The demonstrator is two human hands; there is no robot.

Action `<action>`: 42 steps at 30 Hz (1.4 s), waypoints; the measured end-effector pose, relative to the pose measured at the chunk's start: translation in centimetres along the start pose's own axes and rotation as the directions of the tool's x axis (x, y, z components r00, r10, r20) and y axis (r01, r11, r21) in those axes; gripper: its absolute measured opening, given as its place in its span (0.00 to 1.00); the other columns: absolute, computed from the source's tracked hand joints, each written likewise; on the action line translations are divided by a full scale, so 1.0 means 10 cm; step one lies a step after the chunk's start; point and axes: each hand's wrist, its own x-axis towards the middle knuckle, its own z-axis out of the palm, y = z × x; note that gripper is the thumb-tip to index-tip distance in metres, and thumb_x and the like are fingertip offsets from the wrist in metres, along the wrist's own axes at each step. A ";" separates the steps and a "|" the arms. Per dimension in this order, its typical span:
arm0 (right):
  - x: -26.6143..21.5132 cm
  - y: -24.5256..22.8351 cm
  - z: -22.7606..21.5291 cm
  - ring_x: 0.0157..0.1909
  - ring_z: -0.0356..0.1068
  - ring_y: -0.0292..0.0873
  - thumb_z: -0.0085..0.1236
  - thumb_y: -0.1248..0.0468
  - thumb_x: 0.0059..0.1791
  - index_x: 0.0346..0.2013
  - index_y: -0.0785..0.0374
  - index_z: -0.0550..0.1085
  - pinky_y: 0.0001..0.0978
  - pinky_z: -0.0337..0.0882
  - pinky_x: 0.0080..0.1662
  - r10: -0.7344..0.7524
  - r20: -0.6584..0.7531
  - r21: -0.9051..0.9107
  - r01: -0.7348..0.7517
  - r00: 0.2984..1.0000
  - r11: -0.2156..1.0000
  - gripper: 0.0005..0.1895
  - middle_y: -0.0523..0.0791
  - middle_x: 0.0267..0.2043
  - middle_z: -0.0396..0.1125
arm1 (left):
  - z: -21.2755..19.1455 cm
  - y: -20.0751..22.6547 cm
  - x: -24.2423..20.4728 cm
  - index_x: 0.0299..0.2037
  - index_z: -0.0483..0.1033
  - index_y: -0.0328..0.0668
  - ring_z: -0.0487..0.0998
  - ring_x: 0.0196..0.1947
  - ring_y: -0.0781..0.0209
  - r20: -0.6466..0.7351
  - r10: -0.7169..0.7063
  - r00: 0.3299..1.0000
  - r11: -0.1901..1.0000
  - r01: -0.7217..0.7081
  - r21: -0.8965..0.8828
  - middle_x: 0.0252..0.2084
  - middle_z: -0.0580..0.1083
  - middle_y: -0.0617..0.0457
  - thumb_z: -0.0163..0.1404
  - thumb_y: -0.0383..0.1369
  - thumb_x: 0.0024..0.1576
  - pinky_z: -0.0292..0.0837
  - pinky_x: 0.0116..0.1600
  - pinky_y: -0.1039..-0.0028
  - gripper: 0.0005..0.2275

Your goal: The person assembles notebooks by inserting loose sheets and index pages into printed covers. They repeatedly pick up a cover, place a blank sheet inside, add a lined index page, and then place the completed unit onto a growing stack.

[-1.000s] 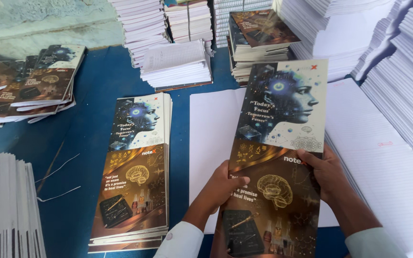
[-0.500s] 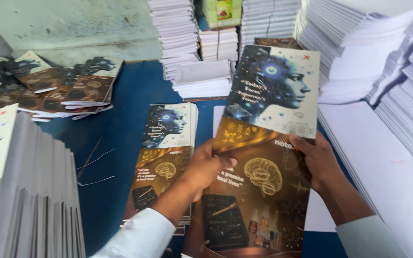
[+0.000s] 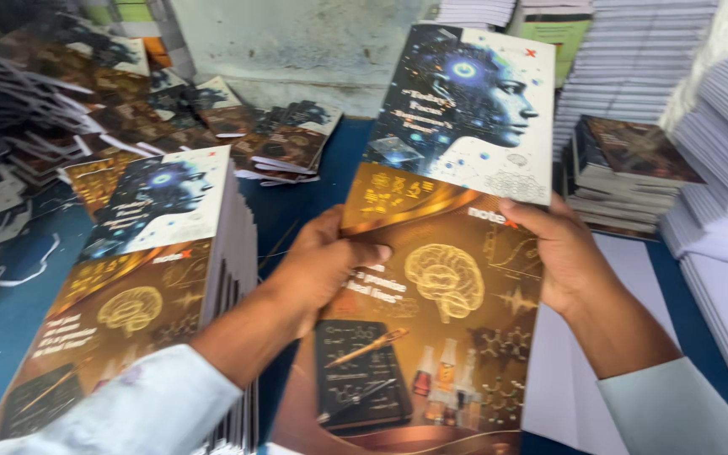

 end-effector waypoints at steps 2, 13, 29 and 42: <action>0.03 0.05 0.32 0.51 0.75 0.44 0.55 0.68 0.47 0.58 0.61 0.71 0.41 0.76 0.52 0.023 0.068 -0.001 -0.023 0.997 1.000 0.23 0.47 0.52 0.72 | -0.28 0.09 -0.14 0.58 0.69 0.34 0.82 0.40 0.55 -0.054 0.003 0.999 1.000 -0.003 0.003 0.44 0.79 0.44 0.54 0.22 0.46 0.80 0.47 0.67 0.25; 0.23 0.45 1.90 0.52 0.73 0.45 0.60 0.65 0.44 0.54 0.59 0.73 0.44 0.74 0.52 0.163 0.190 0.029 -0.171 0.968 0.985 0.23 0.45 0.49 0.73 | -1.49 0.59 -0.80 0.58 0.71 0.39 0.82 0.37 0.58 -0.381 0.029 0.924 0.996 0.006 0.093 0.43 0.80 0.45 0.56 0.22 0.45 0.80 0.46 0.68 0.27; 0.17 1.66 2.94 0.53 0.74 0.45 0.55 0.68 0.46 0.53 0.61 0.70 0.45 0.72 0.56 0.399 0.477 0.011 -0.459 0.783 0.888 0.19 0.47 0.50 0.73 | -3.01 0.12 -1.09 0.57 0.74 0.42 0.81 0.36 0.57 -0.609 -0.131 0.782 0.979 0.198 0.043 0.41 0.80 0.47 0.56 0.24 0.47 0.79 0.43 0.67 0.23; 0.12 2.26 2.78 0.48 0.72 0.38 0.56 0.68 0.48 0.57 0.65 0.69 0.32 0.71 0.53 0.427 0.450 -0.414 -0.240 0.784 0.878 0.22 0.45 0.45 0.72 | -3.28 -0.22 -0.97 0.59 0.74 0.44 0.83 0.40 0.58 -0.615 -0.348 0.708 0.911 0.410 -0.044 0.45 0.82 0.46 0.57 0.27 0.47 0.78 0.48 0.69 0.25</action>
